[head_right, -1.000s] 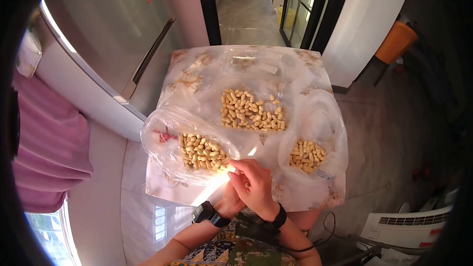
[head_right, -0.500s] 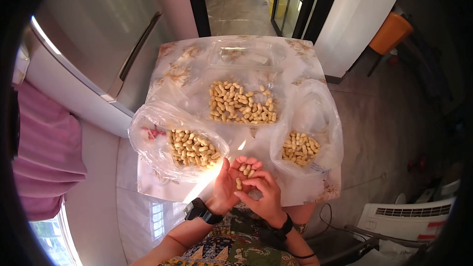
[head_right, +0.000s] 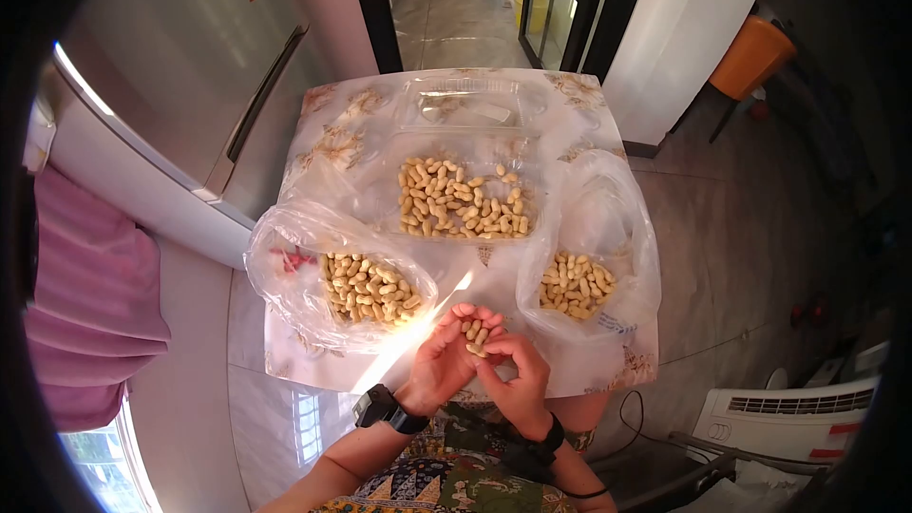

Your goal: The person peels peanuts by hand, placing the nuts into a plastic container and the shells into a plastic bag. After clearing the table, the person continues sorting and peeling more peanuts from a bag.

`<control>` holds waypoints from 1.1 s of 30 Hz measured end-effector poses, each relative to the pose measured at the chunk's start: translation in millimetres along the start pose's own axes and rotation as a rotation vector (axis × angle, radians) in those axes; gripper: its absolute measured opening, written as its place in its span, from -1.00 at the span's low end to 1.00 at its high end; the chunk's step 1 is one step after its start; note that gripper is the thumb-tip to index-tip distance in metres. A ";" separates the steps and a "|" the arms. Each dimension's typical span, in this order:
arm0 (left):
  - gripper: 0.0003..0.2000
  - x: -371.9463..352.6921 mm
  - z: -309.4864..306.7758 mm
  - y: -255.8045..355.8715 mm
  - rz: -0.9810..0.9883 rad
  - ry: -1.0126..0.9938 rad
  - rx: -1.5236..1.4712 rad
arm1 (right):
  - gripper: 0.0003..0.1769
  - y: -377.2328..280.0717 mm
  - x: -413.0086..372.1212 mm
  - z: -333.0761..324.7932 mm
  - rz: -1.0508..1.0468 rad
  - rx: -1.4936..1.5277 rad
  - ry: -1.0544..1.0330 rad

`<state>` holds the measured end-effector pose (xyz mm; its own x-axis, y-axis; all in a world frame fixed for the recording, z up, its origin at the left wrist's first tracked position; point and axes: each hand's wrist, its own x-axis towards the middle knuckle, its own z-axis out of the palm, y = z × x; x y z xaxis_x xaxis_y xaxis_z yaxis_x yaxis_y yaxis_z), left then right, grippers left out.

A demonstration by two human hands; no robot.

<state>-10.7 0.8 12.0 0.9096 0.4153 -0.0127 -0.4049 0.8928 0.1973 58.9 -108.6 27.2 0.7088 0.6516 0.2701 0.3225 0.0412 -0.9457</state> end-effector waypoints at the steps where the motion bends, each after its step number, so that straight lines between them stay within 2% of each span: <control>1: -0.76 -0.1 0.3 0.1 0.007 -0.018 -0.005 | -0.78 2.5 -1.6 -1.2 -0.001 0.000 0.000; 4: -0.75 1.1 -1.5 -0.3 0.010 -0.008 0.050 | -0.75 7.0 -3.0 -2.1 0.016 0.034 -0.019; 6: -0.75 1.1 -3.2 -1.4 0.015 -0.003 0.073 | -0.78 6.9 -1.7 0.5 0.045 0.145 0.075; 14: -0.79 1.1 -2.7 -1.7 0.010 -0.024 0.102 | -0.78 3.1 -1.5 -1.7 0.036 0.092 0.080; 16: -0.77 1.5 -4.4 -2.7 0.016 0.000 0.013 | -0.78 2.4 -1.5 -1.7 0.040 0.065 0.078; 19: -0.72 2.1 -1.7 -1.4 0.008 0.004 0.022 | -0.76 -0.6 0.2 -1.8 0.006 0.048 0.067; 22: -0.65 1.5 -3.6 -1.9 0.018 0.033 0.042 | -0.75 -8.8 5.8 -2.2 -0.091 -0.097 -0.027; 24: -0.63 1.6 -4.1 -1.1 0.012 0.033 0.032 | -0.76 -8.0 7.6 -1.1 -0.235 -0.231 -0.100; 28: -0.59 2.4 -8.5 -2.4 0.015 -0.016 -0.034 | -0.76 -11.8 4.7 2.1 -0.125 -0.163 -0.029; 33: -0.59 1.2 -3.5 -0.2 -0.005 -0.015 -0.051 | -0.65 -9.9 5.4 2.1 -0.073 -0.197 -0.006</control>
<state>-9.9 1.7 8.5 0.9128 0.4084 0.0010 -0.4040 0.9028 0.1474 58.2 -103.9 37.6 0.6754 0.6570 0.3348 0.4896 -0.0601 -0.8699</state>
